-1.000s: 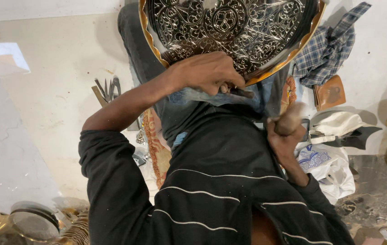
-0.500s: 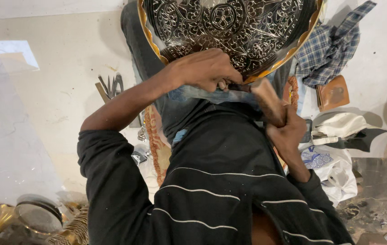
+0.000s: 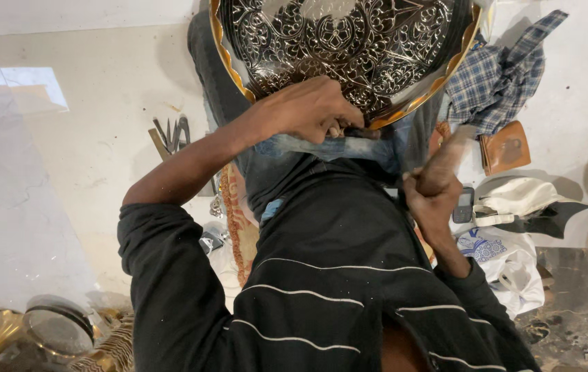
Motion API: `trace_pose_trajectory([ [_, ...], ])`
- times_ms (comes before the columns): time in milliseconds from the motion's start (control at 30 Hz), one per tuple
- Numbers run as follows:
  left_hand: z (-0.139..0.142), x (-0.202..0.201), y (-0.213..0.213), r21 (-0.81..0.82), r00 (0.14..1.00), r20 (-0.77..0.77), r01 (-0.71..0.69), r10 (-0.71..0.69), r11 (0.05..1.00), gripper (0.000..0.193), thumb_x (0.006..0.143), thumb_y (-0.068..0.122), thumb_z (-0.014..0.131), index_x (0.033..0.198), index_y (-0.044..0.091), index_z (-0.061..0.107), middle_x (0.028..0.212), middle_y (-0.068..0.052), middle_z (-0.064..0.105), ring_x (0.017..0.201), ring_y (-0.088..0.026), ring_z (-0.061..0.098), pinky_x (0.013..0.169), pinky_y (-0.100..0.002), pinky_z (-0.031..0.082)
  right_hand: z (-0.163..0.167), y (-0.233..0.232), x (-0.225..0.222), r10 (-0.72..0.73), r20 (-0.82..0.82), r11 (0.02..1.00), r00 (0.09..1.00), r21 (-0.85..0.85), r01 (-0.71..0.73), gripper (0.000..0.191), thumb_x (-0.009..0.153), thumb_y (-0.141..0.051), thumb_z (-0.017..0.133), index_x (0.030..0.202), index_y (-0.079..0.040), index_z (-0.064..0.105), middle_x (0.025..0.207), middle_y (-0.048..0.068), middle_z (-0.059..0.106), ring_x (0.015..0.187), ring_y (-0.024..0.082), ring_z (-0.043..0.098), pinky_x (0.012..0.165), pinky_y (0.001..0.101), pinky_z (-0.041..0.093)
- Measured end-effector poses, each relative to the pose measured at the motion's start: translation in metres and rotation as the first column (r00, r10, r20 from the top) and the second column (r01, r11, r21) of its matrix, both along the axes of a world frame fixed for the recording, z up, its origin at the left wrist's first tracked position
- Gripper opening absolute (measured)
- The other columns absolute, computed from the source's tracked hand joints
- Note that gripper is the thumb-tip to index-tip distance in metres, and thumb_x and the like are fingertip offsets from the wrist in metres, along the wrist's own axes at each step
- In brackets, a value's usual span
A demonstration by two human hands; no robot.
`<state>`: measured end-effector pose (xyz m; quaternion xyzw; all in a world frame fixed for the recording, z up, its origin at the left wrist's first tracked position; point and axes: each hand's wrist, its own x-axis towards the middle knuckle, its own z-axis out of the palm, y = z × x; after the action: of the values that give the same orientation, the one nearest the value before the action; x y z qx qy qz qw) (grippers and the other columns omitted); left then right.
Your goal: The person sits on the floor holding a chisel against the surface of a large decorated brass tray and repeatedly strikes the chisel with a wooden mallet, working the ornamental pattern along the tray's rim. They reposition the chisel along the edge and continue hammering, steadying the tray with their other hand.
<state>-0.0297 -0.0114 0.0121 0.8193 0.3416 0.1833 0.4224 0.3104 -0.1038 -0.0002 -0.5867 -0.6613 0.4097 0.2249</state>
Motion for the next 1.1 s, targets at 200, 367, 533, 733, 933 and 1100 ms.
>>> trace_pose_trajectory([
  [200, 0.000, -0.003, 0.002, -0.023, 0.996, -0.069, 0.055, -0.057, 0.998, 0.052, 0.066, -0.012, 0.072, 0.114, 0.006, 0.076, 0.059, -0.011, 0.066, 0.042, -0.019, 0.054, 0.037, -0.040, 0.033, -0.004, 0.001, -0.001, -0.030, -0.043, 0.999, 0.999, -0.022, 0.029, 0.034, 0.079, -0.006, 0.074, 0.110, 0.003, 0.066, 0.089, 0.011, 0.070, 0.085, 0.013, 0.062, 0.076, 0.0317, 0.052],
  [367, 0.002, -0.001, -0.001, -0.043, 0.996, -0.079, -0.032, 0.028, 0.999, 0.050, 0.070, -0.012, 0.070, 0.115, 0.010, 0.077, 0.070, -0.008, 0.072, 0.041, -0.016, 0.054, 0.034, -0.036, 0.035, 0.007, 0.011, -0.007, -0.036, -0.100, 0.997, 0.994, -0.075, 0.029, 0.034, 0.081, -0.006, 0.072, 0.114, 0.004, 0.065, 0.089, 0.008, 0.069, 0.082, 0.012, 0.061, 0.075, 0.0304, 0.051],
  [533, 0.004, -0.005, -0.004, -0.065, 0.996, -0.056, -0.075, 0.072, 0.995, 0.047, 0.074, -0.009, 0.073, 0.117, 0.008, 0.076, 0.070, -0.012, 0.073, 0.051, -0.023, 0.061, 0.044, -0.040, 0.042, 0.019, 0.022, -0.011, -0.066, -0.167, 0.987, 0.984, -0.152, 0.040, 0.026, 0.081, -0.005, 0.069, 0.106, 0.004, 0.064, 0.087, 0.010, 0.066, 0.079, 0.013, 0.056, 0.071, 0.0312, 0.049],
  [733, 0.008, -0.004, -0.006, -0.111, 0.991, -0.034, -0.132, 0.129, 0.985, 0.048, 0.073, -0.005, 0.079, 0.119, 0.008, 0.074, 0.079, -0.016, 0.075, 0.065, -0.027, 0.072, 0.053, -0.041, 0.052, 0.013, 0.027, -0.011, 0.019, -0.079, 1.000, 0.997, -0.004, -0.020, 0.023, 0.083, -0.004, 0.076, 0.100, 0.004, 0.062, 0.086, 0.012, 0.063, 0.081, 0.017, 0.057, 0.075, 0.0336, 0.049],
  [933, 0.011, -0.005, -0.006, -0.128, 0.990, -0.008, -0.140, 0.140, 0.982, 0.059, 0.069, -0.009, 0.075, 0.124, 0.011, 0.074, 0.084, -0.016, 0.076, 0.071, -0.027, 0.075, 0.061, -0.038, 0.058, 0.000, 0.024, -0.007, -0.007, -0.155, 0.997, 0.988, -0.080, -0.006, 0.018, 0.085, -0.002, 0.075, 0.101, 0.003, 0.068, 0.089, 0.007, 0.067, 0.083, 0.013, 0.060, 0.077, 0.0325, 0.050],
  [1100, 0.007, -0.005, -0.007, -0.132, 0.989, -0.070, -0.136, 0.127, 0.982, 0.046, 0.074, -0.007, 0.079, 0.117, 0.009, 0.077, 0.083, -0.017, 0.077, 0.074, -0.029, 0.075, 0.062, -0.038, 0.058, 0.001, 0.027, -0.005, 0.002, -0.118, 0.977, 0.993, -0.211, -0.027, 0.023, 0.078, -0.001, 0.070, 0.101, 0.003, 0.070, 0.083, 0.007, 0.065, 0.073, 0.013, 0.057, 0.068, 0.0325, 0.046],
])
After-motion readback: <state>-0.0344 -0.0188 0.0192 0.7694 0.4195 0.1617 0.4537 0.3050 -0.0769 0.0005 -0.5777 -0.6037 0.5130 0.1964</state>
